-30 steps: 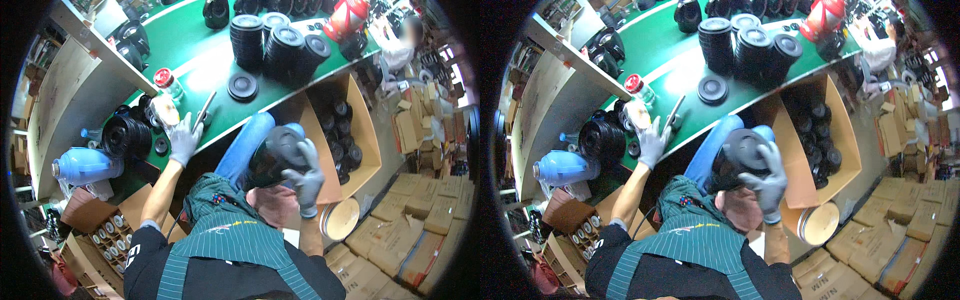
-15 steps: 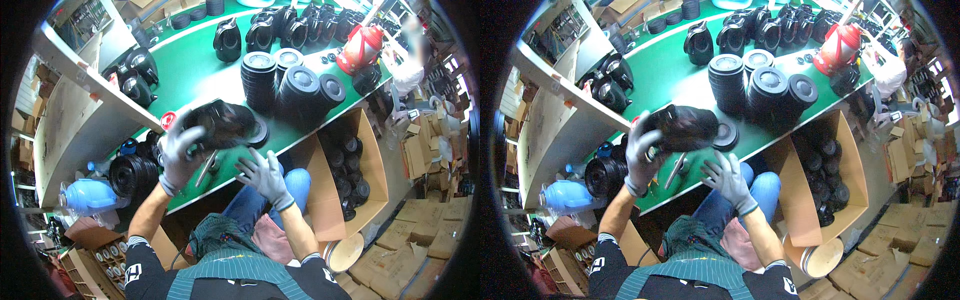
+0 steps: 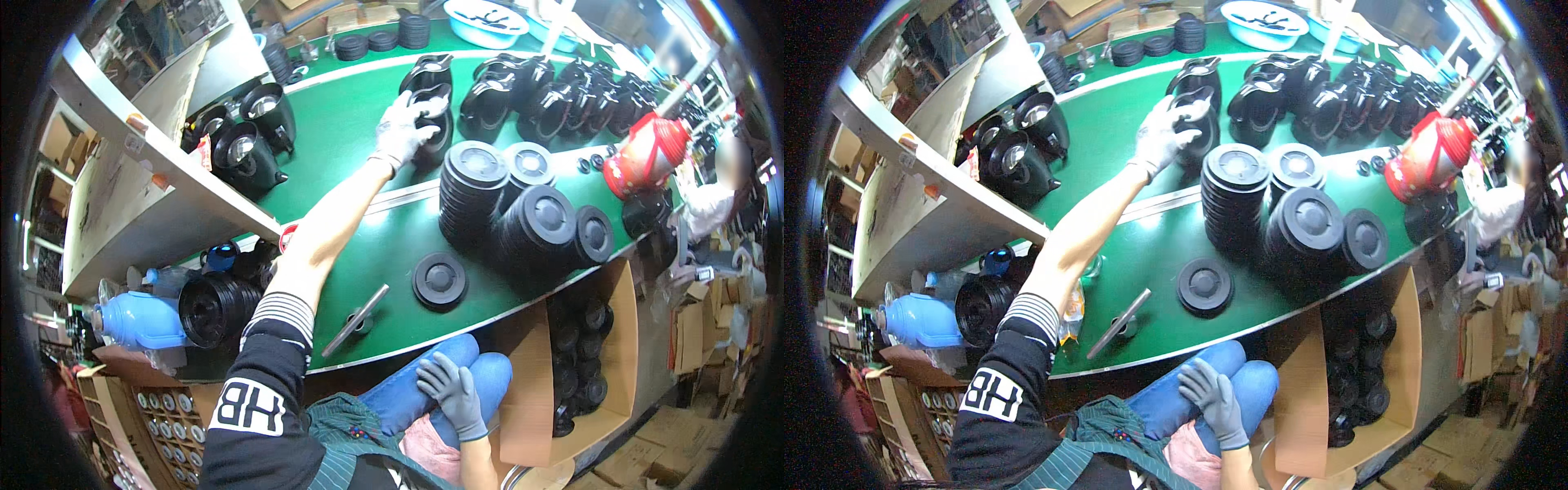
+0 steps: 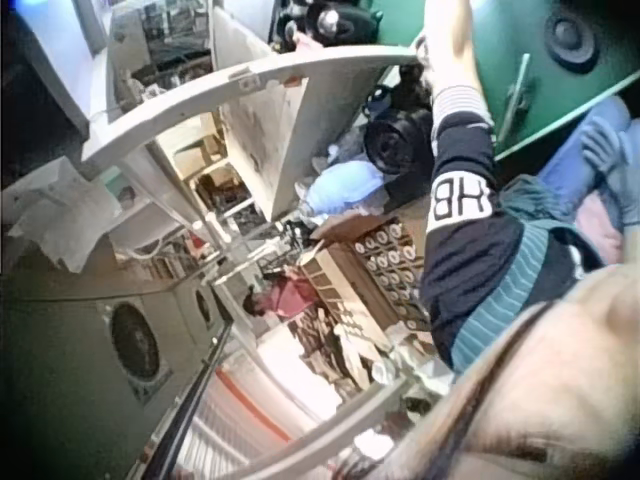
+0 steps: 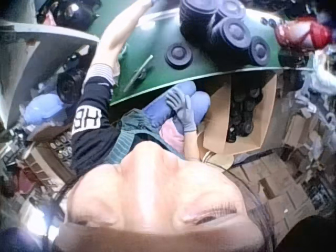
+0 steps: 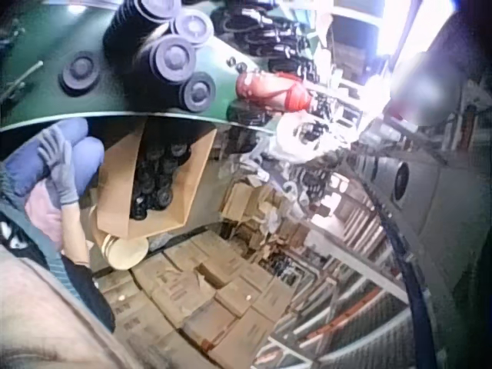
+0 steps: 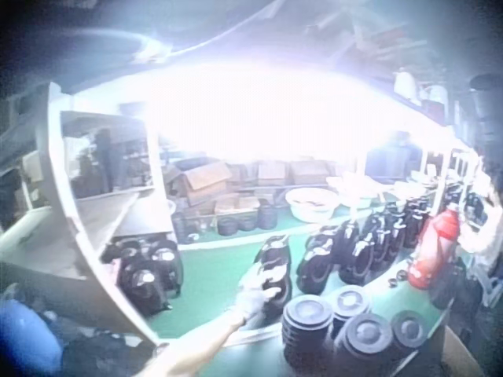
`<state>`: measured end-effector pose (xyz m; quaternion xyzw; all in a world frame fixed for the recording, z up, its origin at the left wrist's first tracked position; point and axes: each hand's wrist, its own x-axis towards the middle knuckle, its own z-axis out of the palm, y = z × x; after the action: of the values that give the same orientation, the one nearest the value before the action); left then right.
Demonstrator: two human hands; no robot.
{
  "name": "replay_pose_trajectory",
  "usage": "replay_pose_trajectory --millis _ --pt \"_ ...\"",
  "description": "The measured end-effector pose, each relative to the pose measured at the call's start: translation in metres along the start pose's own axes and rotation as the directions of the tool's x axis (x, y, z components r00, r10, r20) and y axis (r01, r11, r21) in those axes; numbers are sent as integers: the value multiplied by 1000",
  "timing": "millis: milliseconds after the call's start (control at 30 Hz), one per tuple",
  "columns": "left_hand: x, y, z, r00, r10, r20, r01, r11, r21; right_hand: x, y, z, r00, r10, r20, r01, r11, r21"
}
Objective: The person sits on the floor and repeatedly assembles black kettles by inserting a metal rod into the base, then placing a lid on top. The person handles each kettle one at a time and places the assembled units into a cardboard box.
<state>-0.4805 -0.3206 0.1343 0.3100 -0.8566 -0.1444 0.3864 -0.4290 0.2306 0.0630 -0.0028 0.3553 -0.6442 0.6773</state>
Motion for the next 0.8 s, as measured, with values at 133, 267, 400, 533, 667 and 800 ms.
replay_pose_trajectory --millis 133,267,400,533,667,800 --pt "23 -1 -1 999 29 43 -33 996 82 0 -2 0 999 2 -45 -3 999 -38" --pt "31 -103 -67 907 75 -414 184 814 550 2 -1 3 999 17 -32 -19 998 -54" --pt "4 -182 -136 854 -327 -404 491 249 835 4 6 1 998 -6 -61 4 999 -37" --pt "-5 -191 -159 972 -221 -80 175 452 874 5 3 9 997 -23 -73 17 997 -80" --pt "-29 -142 -179 1000 -13 -18 22 690 724 5 4 8 999 -19 -49 9 980 -201" --pt "-46 -16 -228 980 164 111 -198 818 540 -4 -34 66 963 -258 73 237 694 -680"
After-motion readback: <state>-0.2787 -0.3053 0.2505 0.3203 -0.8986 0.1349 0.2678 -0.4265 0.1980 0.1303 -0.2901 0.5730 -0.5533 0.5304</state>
